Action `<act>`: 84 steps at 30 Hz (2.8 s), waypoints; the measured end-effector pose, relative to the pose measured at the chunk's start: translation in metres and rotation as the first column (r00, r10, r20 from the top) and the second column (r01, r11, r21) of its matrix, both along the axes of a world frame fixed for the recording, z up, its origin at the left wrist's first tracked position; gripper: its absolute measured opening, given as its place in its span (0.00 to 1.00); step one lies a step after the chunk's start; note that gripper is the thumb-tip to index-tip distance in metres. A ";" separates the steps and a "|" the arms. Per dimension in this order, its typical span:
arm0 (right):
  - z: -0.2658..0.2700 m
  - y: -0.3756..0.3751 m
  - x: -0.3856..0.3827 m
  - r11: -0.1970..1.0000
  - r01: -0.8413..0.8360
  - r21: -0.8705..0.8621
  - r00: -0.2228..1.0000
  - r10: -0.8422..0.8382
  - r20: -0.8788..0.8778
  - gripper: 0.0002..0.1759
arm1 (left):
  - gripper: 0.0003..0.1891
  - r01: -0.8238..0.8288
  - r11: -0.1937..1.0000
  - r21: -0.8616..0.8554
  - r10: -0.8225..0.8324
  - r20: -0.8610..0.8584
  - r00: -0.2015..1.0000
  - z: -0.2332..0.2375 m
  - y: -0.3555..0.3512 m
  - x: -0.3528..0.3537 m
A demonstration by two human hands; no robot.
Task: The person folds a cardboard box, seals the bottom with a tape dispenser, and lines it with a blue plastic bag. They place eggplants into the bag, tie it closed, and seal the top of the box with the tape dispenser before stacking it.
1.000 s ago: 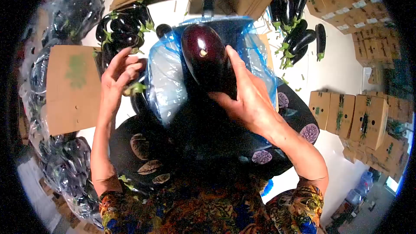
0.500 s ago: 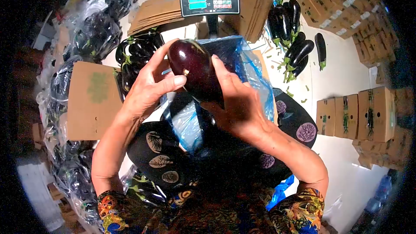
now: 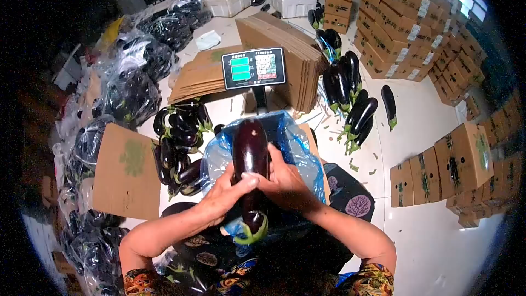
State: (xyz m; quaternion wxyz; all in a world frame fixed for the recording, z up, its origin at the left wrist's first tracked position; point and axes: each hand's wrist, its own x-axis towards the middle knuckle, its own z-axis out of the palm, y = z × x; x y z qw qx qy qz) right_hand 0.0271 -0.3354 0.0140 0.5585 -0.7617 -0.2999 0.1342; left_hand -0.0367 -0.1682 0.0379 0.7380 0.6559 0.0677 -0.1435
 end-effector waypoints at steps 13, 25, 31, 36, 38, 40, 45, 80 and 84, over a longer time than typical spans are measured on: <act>-0.044 -0.091 0.041 0.997 -0.062 0.053 0.744 0.082 -0.663 0.13 | 0.31 0.002 1.000 -0.017 -0.003 -0.027 1.000 0.062 0.019 0.186; -0.048 -0.072 0.015 0.890 -0.325 -0.321 0.945 0.296 -0.137 0.19 | 0.26 -0.314 0.947 -0.069 0.320 0.091 0.943 0.016 0.101 0.195; -0.017 -0.046 -0.009 0.626 -0.670 -0.399 0.731 0.651 -0.205 0.37 | 0.23 -0.660 0.749 0.057 0.655 0.085 0.750 -0.056 0.242 -0.058; -0.055 -0.035 -0.044 0.304 -0.545 -0.781 0.615 0.778 -0.127 0.23 | 0.14 -0.912 0.246 0.327 0.956 -0.236 0.174 -0.134 0.250 -0.304; -0.046 -0.026 -0.044 0.289 -0.517 -0.806 0.595 0.798 -0.096 0.16 | 0.13 -0.880 0.211 0.425 0.946 -0.316 0.074 -0.167 0.224 -0.397; -0.031 -0.012 -0.047 0.325 -0.497 -0.805 0.657 0.746 -0.105 0.13 | 0.09 -0.855 0.196 0.481 0.935 -0.355 0.015 -0.209 0.189 -0.466; -0.016 0.006 -0.061 0.505 -0.454 -0.734 0.692 0.719 0.066 0.18 | 0.22 -0.520 0.247 0.818 0.963 -0.147 0.226 -0.298 0.088 -0.523; -0.005 -0.015 -0.025 0.751 -0.496 -0.436 0.854 0.513 -0.089 0.21 | 0.31 -0.618 0.674 -0.405 0.654 -0.063 0.754 0.003 0.160 -0.169; -0.004 -0.040 -0.061 0.571 -0.673 -0.471 0.692 0.711 -0.127 0.25 | 0.31 -0.460 0.810 -0.363 0.437 -0.148 0.887 0.023 0.126 -0.094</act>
